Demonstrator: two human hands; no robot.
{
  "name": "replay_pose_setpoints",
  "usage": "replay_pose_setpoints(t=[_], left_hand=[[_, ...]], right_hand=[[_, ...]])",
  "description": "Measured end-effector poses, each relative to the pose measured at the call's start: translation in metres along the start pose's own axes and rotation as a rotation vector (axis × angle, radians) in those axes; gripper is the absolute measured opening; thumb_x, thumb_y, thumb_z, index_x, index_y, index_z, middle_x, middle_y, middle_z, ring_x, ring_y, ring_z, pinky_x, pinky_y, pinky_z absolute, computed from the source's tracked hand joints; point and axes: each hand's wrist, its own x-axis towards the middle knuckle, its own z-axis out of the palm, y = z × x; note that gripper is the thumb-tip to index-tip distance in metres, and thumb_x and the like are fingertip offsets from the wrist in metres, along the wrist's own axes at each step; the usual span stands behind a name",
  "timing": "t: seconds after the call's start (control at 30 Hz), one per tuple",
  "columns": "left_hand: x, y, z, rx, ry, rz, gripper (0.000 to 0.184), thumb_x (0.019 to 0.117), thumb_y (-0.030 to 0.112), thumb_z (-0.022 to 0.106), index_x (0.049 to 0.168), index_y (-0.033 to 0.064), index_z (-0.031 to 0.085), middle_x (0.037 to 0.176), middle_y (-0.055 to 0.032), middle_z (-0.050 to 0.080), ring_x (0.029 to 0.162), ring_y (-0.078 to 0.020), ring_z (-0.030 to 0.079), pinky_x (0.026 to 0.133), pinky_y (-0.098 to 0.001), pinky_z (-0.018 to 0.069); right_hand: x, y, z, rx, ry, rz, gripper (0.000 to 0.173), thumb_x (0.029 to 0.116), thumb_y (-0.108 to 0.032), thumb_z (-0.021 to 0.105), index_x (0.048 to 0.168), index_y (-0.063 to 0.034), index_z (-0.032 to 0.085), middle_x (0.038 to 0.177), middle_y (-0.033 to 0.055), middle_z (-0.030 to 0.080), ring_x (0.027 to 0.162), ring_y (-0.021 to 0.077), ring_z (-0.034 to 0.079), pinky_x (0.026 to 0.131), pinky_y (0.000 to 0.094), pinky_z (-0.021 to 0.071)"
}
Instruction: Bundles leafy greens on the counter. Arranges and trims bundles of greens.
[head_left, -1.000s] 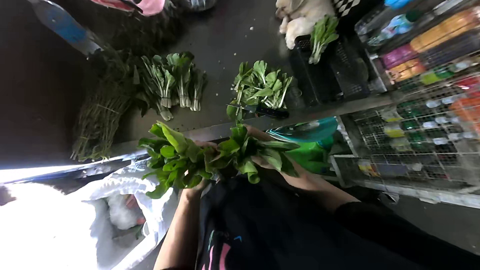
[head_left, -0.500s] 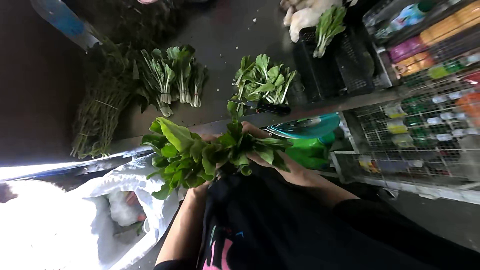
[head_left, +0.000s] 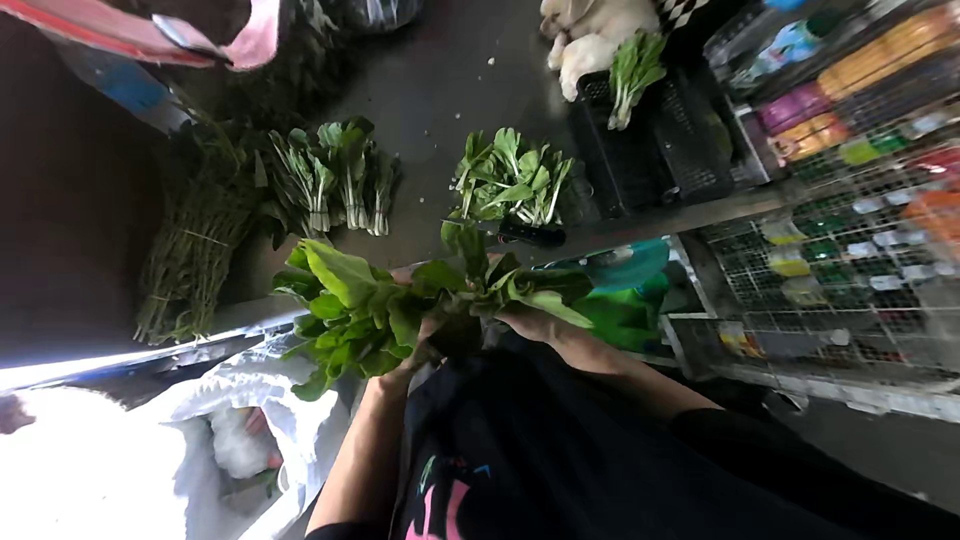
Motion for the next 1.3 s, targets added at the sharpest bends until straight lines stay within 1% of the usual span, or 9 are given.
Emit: replay_pose_setpoints(t=[0.13,0.23,0.47,0.57,0.7,1.07,1.2,1.23,1.3], left_hand=[[0.018,-0.007,0.023,0.019,0.026,-0.036,0.035,0.0843,0.023,0.085,0.115,0.0123,0.071,0.103,-0.0008,0.075,0.095,-0.0121,0.072,0.086,-0.0354,0.0614],[0.034,-0.020,0.049,-0.012,0.115,0.038,0.025,0.0849,0.021,0.083,0.107,0.0119,0.074,0.099,-0.0022,0.076,0.091,-0.0135,0.072,0.085,-0.0328,0.0602],[0.007,-0.069,0.093,-0.182,0.409,-0.184,0.020,0.0847,0.022,0.080,0.100,0.0125,0.071,0.091,-0.0027,0.074,0.080,-0.0131,0.070,0.076,-0.0316,0.0601],[-0.005,-0.083,0.109,-0.171,0.499,-0.239,0.015,0.0860,0.020,0.078,0.098,0.0149,0.071,0.088,-0.0014,0.074,0.077,-0.0119,0.070,0.074,-0.0302,0.0606],[-0.006,-0.098,0.132,-0.161,0.542,-0.240,0.018,0.0855,0.022,0.079,0.099,0.0132,0.071,0.087,-0.0024,0.075,0.077,-0.0127,0.071,0.074,-0.0308,0.0609],[0.039,-0.112,0.184,-0.158,0.523,-0.344,0.010,0.0905,0.013,0.067,0.098,0.0079,0.065,0.084,-0.0054,0.072,0.076,-0.0146,0.069,0.075,-0.0322,0.0596],[0.040,-0.121,0.185,-0.185,0.361,-0.300,0.023,0.0843,0.032,0.081,0.095,0.0159,0.069,0.079,0.0019,0.069,0.073,-0.0097,0.066,0.073,-0.0299,0.0578],[0.040,-0.122,0.186,-0.201,0.295,-0.278,0.028,0.0815,0.038,0.085,0.095,0.0180,0.071,0.080,0.0031,0.069,0.074,-0.0087,0.066,0.074,-0.0294,0.0574],[0.038,-0.123,0.186,-0.227,0.162,-0.243,0.028,0.0815,0.038,0.085,0.100,0.0199,0.072,0.087,0.0037,0.071,0.081,-0.0093,0.068,0.079,-0.0311,0.0579]], right_hand=[[0.006,-0.011,-0.025,0.077,0.054,-0.059,0.034,0.0860,-0.010,0.080,0.118,-0.0077,0.068,0.106,-0.0062,0.074,0.102,0.0018,0.069,0.096,0.0249,0.0585],[0.019,0.000,-0.056,0.296,0.099,-0.097,0.032,0.0874,-0.010,0.080,0.115,-0.0023,0.067,0.102,0.0064,0.073,0.098,0.0170,0.070,0.094,0.0395,0.0595],[0.043,-0.011,-0.140,0.748,0.193,0.294,0.010,0.0989,-0.011,0.056,0.098,-0.0054,0.063,0.085,0.0063,0.068,0.082,0.0175,0.068,0.084,0.0354,0.0588],[0.045,-0.002,-0.170,0.767,0.182,0.271,0.005,0.0934,-0.013,0.064,0.095,-0.0078,0.066,0.082,0.0046,0.069,0.080,0.0161,0.068,0.083,0.0340,0.0588],[0.046,0.014,-0.196,0.574,0.142,0.243,0.019,0.0887,-0.010,0.072,0.106,-0.0087,0.066,0.091,0.0038,0.069,0.085,0.0156,0.066,0.084,0.0353,0.0577],[0.041,0.033,-0.215,0.377,0.039,0.376,0.016,0.0936,-0.016,0.070,0.106,-0.0060,0.069,0.092,0.0045,0.071,0.086,0.0154,0.067,0.084,0.0363,0.0579],[0.034,0.022,-0.221,0.658,0.015,0.528,0.019,0.1027,-0.019,0.056,0.116,-0.0080,0.065,0.084,0.0010,0.067,0.074,0.0106,0.065,0.075,0.0287,0.0587],[0.030,0.023,-0.224,0.773,-0.001,0.505,0.023,0.1005,-0.025,0.062,0.118,-0.0106,0.067,0.082,-0.0007,0.067,0.072,0.0093,0.065,0.074,0.0278,0.0590],[0.023,0.026,-0.227,0.845,-0.061,0.408,0.030,0.0872,-0.040,0.080,0.104,-0.0181,0.071,0.079,-0.0056,0.067,0.071,0.0063,0.065,0.074,0.0262,0.0585]])
